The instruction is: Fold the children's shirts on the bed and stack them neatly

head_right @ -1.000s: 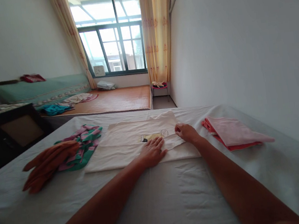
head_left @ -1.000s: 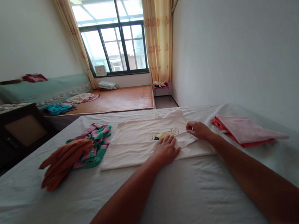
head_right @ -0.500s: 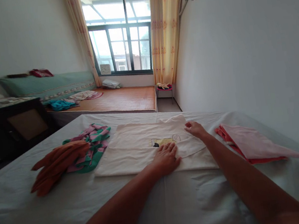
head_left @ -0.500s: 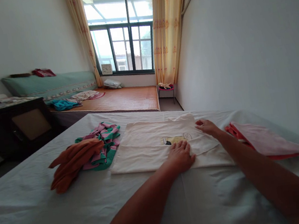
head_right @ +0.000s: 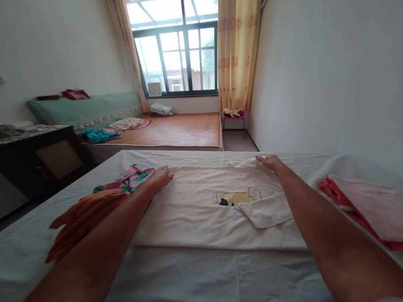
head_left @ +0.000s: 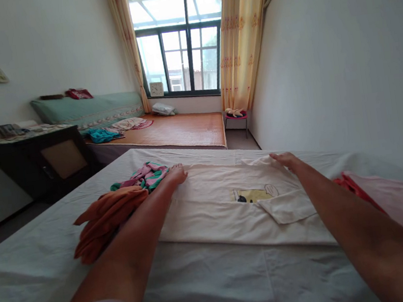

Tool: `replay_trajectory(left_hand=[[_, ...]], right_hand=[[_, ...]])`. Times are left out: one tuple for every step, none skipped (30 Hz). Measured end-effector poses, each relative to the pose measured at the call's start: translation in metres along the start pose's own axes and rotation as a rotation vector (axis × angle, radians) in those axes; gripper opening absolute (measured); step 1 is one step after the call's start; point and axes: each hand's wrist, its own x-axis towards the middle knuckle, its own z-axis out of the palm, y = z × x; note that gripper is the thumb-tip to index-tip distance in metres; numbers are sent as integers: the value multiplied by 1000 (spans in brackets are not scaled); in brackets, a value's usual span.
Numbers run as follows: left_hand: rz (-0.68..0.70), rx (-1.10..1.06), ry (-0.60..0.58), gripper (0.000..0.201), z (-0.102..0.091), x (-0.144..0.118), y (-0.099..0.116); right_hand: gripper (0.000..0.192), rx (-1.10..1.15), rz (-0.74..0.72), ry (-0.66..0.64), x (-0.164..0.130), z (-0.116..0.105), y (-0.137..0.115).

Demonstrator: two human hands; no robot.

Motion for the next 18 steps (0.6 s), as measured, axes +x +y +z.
replay_trajectory(left_hand=[[-13,-1,8,55,4,5,-6],[-19,-4,16,56,7,10,-9],[-19,-8,24,57,10,15,-11],[-13,-13,31,56,11,19,-11],[-3,-19,38,55,11,22,-10],[10,-27,40,53,9,25,-9],[23,-37,41,50,7,26,-7],[36,-48,42,45,2,26,-5],[49,-60,47,41,-3,25,-3],[61,-72,61,37,-9,22,-1],[72,-81,84,35,-16,17,1],[82,-89,115,35,-23,10,2],[90,-95,147,35,-28,1,3],[103,-95,176,34,-32,-9,2],[127,-89,195,33,-34,-21,0],[164,-74,201,30,-35,-34,-2],[212,-50,189,27,-34,-46,-5],[264,-22,165,24,-31,-59,-9]], right_hand=[[56,11,30,-31,1,1,-2],[52,19,62,-60,2,1,-4],[49,30,85,-86,2,1,-7],[47,47,94,-105,2,1,-10],[45,70,93,-115,1,0,-13],[45,93,86,-116,-1,-2,-15],[46,113,78,-108,-4,-4,-18],[47,137,63,-93,-8,-9,-19],[49,173,32,-76,-14,-14,-20],[50,226,-21,-60,-21,-21,-20],[51,290,-92,-49,-30,-29,-20],[52,357,-171,-50,-41,-38,-18],[51,415,-244,-60,-55,-47,-15],[50,452,-299,-83,-70,-57,-12],[48,455,-330,-124,-86,-67,-8],[46,427,-344,-190,-103,-75,-4],[45,376,-345,-283,-119,-84,-1],[45,310,-338,-391,-135,-90,3]])
